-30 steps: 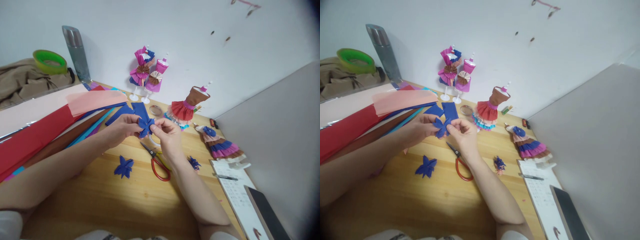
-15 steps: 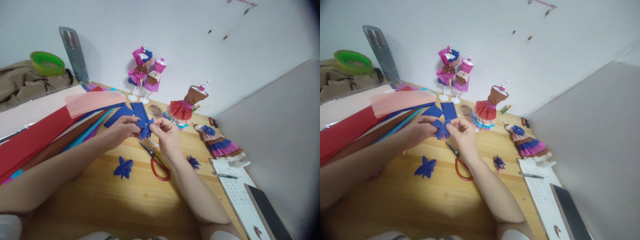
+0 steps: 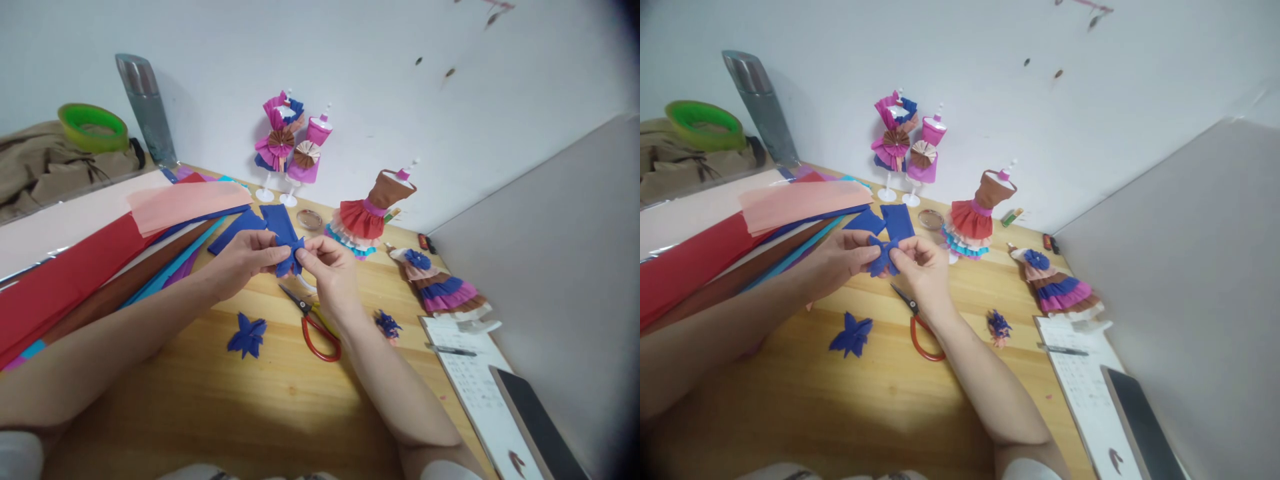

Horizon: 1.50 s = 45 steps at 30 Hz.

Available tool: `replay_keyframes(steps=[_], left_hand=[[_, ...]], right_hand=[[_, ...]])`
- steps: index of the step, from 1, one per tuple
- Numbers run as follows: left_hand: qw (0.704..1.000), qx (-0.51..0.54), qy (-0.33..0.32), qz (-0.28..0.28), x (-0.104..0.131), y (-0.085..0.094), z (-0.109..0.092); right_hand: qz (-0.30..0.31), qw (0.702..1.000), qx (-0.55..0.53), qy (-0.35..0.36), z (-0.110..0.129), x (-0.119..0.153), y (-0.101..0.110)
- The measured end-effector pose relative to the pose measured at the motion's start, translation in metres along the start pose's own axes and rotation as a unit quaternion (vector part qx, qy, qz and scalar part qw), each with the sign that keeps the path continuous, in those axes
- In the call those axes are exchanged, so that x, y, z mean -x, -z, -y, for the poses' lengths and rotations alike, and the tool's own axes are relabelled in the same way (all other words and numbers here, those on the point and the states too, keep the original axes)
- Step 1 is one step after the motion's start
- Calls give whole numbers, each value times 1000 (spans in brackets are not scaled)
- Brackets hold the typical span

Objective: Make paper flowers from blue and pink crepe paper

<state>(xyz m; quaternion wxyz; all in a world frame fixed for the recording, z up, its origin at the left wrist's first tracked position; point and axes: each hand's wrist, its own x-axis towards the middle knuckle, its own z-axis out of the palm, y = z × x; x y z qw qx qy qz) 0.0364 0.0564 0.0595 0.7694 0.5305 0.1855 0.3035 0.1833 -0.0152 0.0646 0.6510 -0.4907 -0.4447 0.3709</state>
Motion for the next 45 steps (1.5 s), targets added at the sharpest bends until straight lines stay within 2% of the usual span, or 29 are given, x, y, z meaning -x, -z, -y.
replay_keyframes(steps=[9,18,23,25,33,39,45], left_hand=[[1000,20,-11,-14,0,-4,-3],[998,-38,-39,-24,0,0,-4],[996,-60,-47,-35,0,2,-4],[994,-89,-49,-45,1,1,-6],[978,-192,-23,-80,5,-9,-14],[992,-111,21,-65,4,-4,-14],[992,-89,64,-65,4,-5,-14]], right_hand=[[14,1000,-21,-16,0,0,0],[24,1000,15,2,-6,-3,8],[126,992,12,-23,-3,-7,12],[146,989,9,-28,-1,-7,11],[75,996,39,-37,-5,-6,7],[59,998,11,-36,-6,-10,8],[51,999,2,-19,-6,-12,10]])
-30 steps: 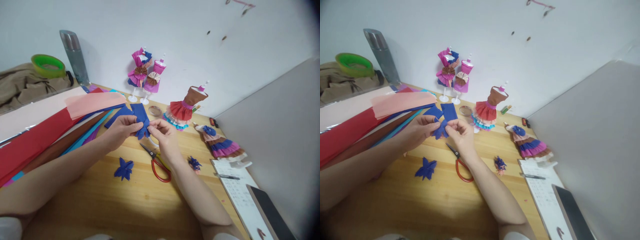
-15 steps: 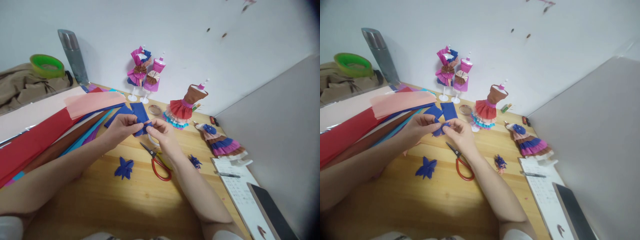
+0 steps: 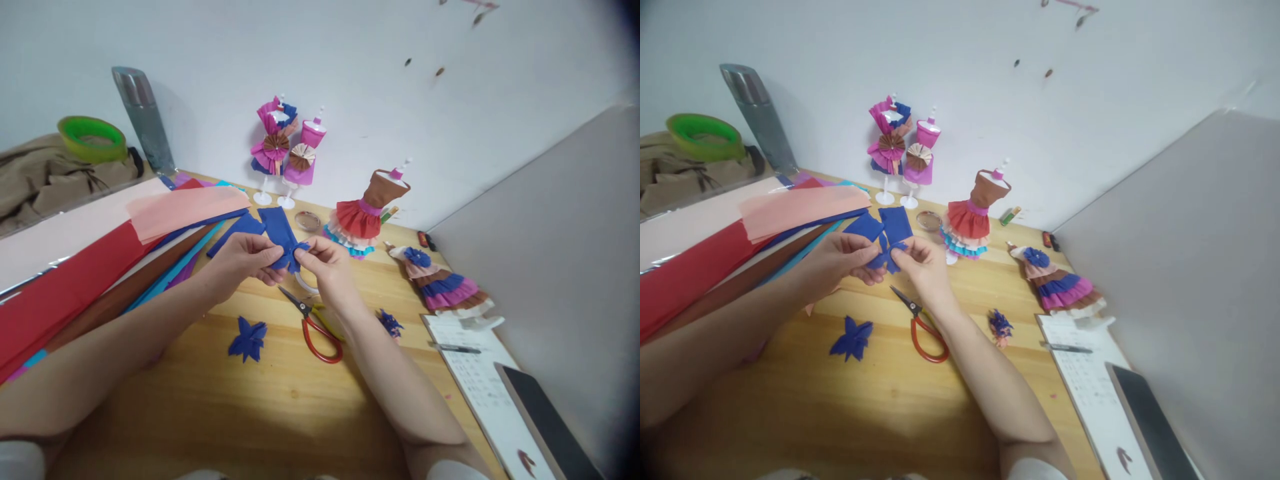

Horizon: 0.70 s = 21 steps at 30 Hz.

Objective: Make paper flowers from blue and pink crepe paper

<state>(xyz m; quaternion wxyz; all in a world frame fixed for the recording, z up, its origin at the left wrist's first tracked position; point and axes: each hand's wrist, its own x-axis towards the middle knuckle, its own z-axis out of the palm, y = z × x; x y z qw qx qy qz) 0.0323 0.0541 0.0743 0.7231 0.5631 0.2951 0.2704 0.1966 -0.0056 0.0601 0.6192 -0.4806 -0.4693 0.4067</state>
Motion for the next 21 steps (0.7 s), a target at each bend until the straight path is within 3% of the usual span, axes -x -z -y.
replay_keyframes(steps=[6,13,21], left_hand=[[998,66,-8,12,-3,2,1],[999,-29,-5,-18,-1,1,-2],[982,-165,-70,-66,3,-4,-6]], right_hand=[[-17,1000,0,8,3,0,0],[-5,999,32,21,4,2,0],[4,998,57,30,1,1,-1]])
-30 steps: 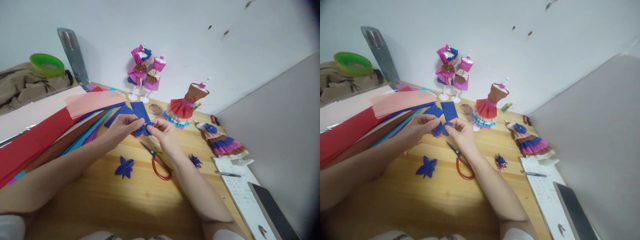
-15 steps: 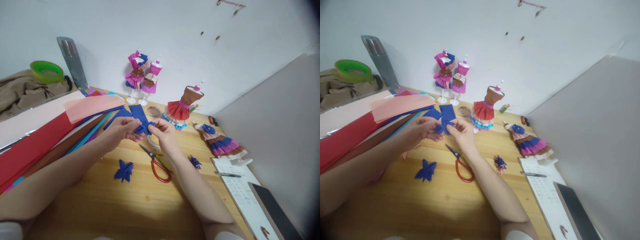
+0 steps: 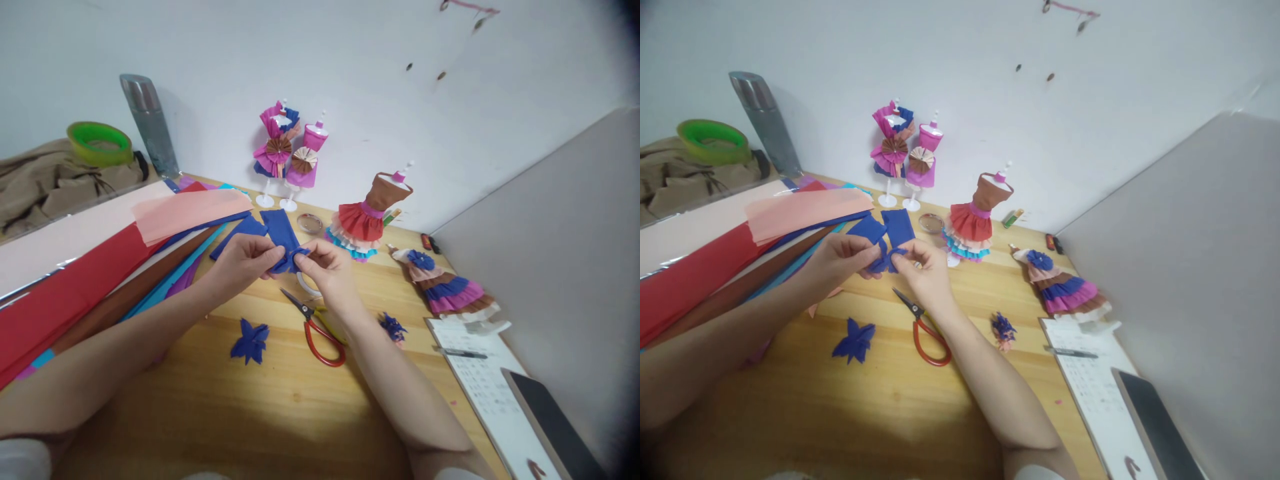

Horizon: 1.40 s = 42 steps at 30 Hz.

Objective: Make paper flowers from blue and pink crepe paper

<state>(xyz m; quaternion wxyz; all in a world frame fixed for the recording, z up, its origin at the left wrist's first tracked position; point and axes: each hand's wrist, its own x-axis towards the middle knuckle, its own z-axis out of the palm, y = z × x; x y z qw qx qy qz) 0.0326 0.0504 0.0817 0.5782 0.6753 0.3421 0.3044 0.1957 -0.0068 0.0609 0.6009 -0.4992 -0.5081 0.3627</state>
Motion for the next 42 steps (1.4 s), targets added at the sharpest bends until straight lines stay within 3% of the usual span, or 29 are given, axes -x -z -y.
replay_keyframes(steps=[5,15,23,29,36,42], left_hand=[[999,10,-10,36,-2,-2,6],[992,99,66,41,0,-8,4],[985,130,86,72,1,-5,4],[993,86,34,74,5,-5,3],[984,-141,-105,15,6,-7,18],[978,-163,-128,17,6,-7,22]], right_hand=[[-8,1000,3,7,-1,0,0],[-17,1000,20,12,1,0,-1],[-24,997,68,32,1,2,-1],[-43,991,106,67,4,2,-2],[-26,998,57,29,1,1,-1],[-22,1000,15,1,-1,1,-3]])
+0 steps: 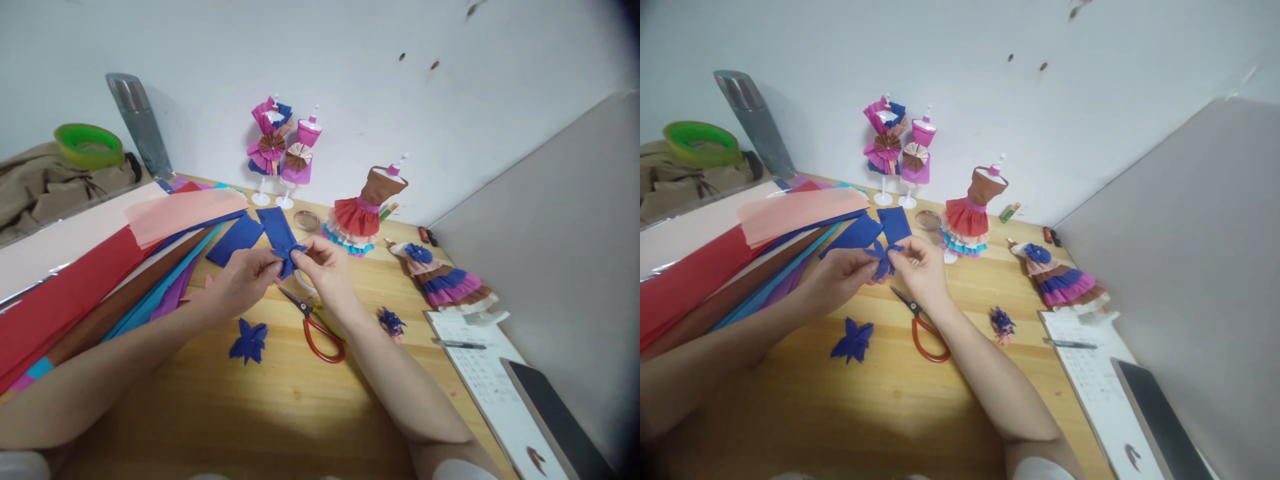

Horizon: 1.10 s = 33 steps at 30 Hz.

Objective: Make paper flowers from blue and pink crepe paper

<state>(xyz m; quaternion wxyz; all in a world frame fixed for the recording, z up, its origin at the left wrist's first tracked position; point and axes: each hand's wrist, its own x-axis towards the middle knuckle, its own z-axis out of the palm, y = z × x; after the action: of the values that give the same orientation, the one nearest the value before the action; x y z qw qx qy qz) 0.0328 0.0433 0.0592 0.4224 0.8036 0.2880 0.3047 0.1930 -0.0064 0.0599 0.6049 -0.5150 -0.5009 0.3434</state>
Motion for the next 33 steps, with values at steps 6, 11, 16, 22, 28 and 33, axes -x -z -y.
replay_keyframes(steps=[6,11,16,22,28,33], left_hand=[[999,6,13,36,3,5,-20],[999,-26,28,19,3,6,-31],[999,-8,39,-27,0,4,-16],[987,125,101,31,-7,8,-11],[987,126,85,54,-9,12,-9],[998,12,29,48,-6,13,-4]], right_hand=[[-20,999,33,27,-3,1,1],[-17,998,50,26,-2,3,0],[3,1000,21,13,0,4,0],[30,999,-12,-17,3,4,4],[30,999,-11,2,6,-1,12],[75,997,15,-19,8,-2,12]])
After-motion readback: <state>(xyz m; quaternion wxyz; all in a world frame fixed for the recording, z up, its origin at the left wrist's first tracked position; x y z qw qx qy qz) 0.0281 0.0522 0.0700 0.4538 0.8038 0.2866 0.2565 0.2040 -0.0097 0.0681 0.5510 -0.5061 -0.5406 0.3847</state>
